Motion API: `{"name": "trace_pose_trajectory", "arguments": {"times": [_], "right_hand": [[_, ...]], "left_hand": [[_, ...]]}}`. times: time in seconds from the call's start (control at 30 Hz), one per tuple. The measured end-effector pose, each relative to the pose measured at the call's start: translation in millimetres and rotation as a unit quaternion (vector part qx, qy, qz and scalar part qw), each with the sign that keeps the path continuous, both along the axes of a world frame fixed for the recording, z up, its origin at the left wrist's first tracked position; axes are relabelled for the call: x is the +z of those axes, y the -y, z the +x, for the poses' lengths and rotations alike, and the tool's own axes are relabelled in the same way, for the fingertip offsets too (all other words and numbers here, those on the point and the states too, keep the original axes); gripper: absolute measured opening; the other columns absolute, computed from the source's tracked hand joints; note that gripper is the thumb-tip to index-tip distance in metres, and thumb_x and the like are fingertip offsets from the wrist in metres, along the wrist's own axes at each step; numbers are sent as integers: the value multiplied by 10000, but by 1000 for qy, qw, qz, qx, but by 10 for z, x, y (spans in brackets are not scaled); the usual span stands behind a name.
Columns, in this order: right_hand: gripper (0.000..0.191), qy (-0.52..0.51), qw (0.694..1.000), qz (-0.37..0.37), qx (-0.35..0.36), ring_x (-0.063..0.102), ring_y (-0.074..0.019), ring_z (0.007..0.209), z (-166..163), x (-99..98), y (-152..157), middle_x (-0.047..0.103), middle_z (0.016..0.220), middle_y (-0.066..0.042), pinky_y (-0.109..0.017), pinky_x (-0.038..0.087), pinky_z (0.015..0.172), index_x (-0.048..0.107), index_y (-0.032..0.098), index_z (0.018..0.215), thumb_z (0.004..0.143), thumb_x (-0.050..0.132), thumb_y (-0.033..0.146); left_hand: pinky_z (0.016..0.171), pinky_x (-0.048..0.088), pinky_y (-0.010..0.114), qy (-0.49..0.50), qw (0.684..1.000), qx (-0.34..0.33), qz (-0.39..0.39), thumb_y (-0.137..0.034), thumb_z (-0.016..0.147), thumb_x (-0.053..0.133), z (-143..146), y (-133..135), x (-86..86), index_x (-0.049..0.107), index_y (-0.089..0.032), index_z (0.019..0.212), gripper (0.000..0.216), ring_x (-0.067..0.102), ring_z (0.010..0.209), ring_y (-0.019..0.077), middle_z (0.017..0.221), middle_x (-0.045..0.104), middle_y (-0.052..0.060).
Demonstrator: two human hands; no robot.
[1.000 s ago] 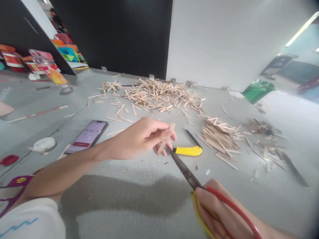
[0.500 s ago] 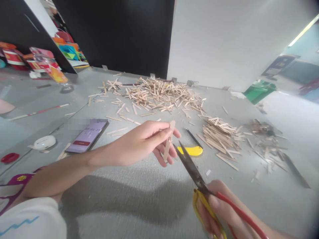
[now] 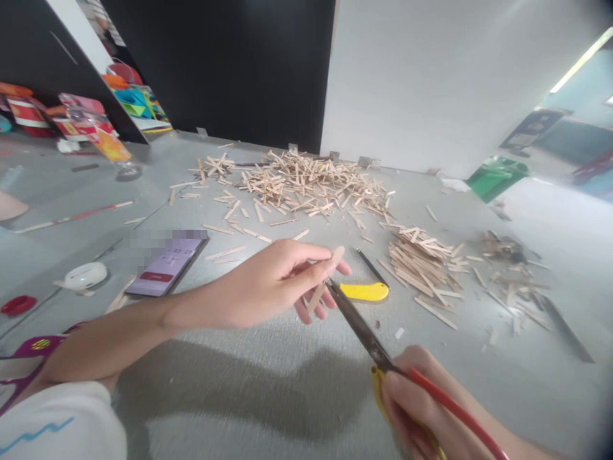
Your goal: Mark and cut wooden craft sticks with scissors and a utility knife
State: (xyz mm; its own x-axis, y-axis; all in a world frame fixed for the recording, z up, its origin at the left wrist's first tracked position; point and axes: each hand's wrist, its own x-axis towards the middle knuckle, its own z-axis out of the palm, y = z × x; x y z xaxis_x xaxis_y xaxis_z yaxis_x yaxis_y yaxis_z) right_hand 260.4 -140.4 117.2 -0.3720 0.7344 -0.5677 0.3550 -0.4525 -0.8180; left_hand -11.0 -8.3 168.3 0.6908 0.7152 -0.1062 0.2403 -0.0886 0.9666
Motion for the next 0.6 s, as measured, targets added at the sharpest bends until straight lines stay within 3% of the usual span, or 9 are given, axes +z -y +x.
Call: {"name": "trace_pose_trajectory", "arguments": {"times": [0.13, 0.4, 0.6], "right_hand": [[796, 3, 999, -13, 32, 444, -137, 498, 30, -67, -28, 468, 513, 30, -297, 356, 522, 511, 245, 596, 977, 462, 941], [749, 12, 1000, -9, -10, 382, -119, 492, 17, -17, 34, 461, 553, 66, -283, 321, 512, 521, 252, 761, 947, 464, 975], [681, -18, 1000, 4, -18, 388, -119, 523, 52, -63, 74, 489, 605, 65, -279, 316, 524, 522, 248, 846, 1004, 486, 909]], "left_hand": [[639, 693, 282, -23, 1000, 6, 14, -590, 1157, 498, 4, 12, 27, 764, -142, 1288, 537, 839, 747, 234, 815, 825, 89], [606, 662, 250, -29, 999, -8, 31, -616, 1147, 510, -17, -3, 38, 769, -137, 1220, 550, 825, 722, 220, 824, 827, 95], [782, 699, 281, 10, 997, -69, -35, -301, 1136, 636, -68, -36, -5, 590, -231, 1530, 403, 838, 826, 182, 1020, 852, 62]]}}
